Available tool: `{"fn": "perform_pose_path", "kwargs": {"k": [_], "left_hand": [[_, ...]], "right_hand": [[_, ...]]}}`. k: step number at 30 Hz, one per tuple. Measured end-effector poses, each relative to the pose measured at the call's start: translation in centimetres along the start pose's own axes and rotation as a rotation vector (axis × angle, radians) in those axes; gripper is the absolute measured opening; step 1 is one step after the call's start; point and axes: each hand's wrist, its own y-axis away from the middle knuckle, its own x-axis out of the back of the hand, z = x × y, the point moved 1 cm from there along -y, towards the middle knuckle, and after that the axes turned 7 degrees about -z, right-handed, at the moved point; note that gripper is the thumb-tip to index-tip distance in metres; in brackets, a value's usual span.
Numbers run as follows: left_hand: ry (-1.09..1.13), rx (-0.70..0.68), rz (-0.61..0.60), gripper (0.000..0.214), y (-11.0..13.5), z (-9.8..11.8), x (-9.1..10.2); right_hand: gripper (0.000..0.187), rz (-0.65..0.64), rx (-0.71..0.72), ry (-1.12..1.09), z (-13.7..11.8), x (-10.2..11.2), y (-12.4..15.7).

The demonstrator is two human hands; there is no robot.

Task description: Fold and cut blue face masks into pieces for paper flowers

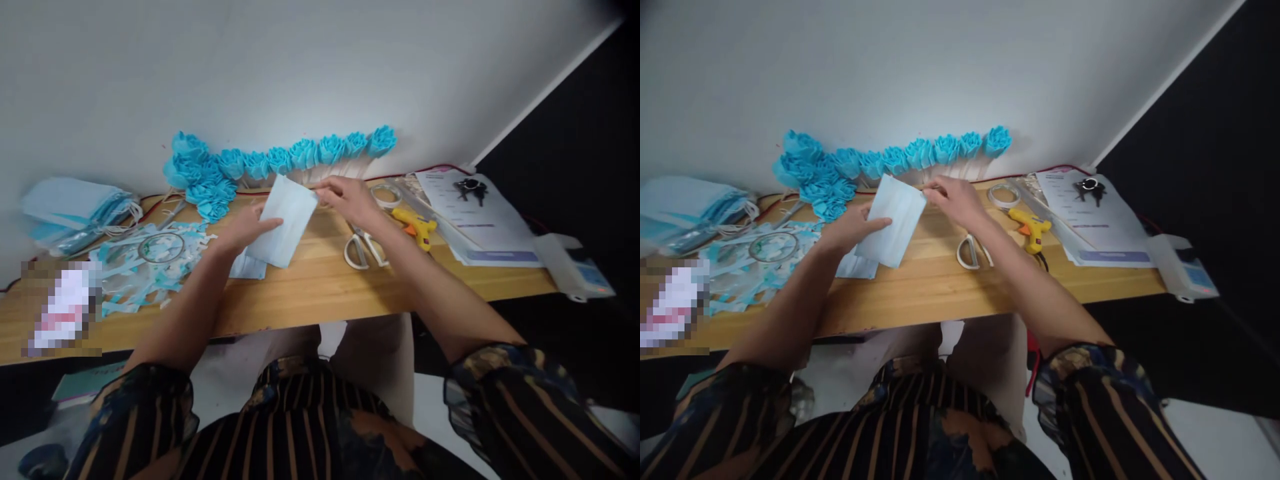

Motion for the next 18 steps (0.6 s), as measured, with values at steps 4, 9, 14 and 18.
{"fn": "perform_pose_path", "kwargs": {"k": [4, 9, 14, 18], "left_hand": [[0.24, -0.035, 0.169, 0.061, -0.3, -0.6, 0.0], [0.437, -0.007, 0.175, 0.063, -0.4, -0.6, -0.8], [0.49, 0.038, 0.12, 0.063, -0.5, -0.7, -1.5], [0.447, -0.027, 0.158, 0.058, -0.9, -0.8, -1.5]], "right_hand": [[0.036, -0.208, -0.268, 0.682, -0.7, 4.0, 4.2], [0.058, -0.5, -0.444, 0.832, -0.9, 1.8, 9.0], [0.056, -0.391, -0.467, 0.65, 0.8, 0.6, 8.6], [0.054, -0.204, -0.491, -0.131, 3.5, 2.0, 7.4]]}}
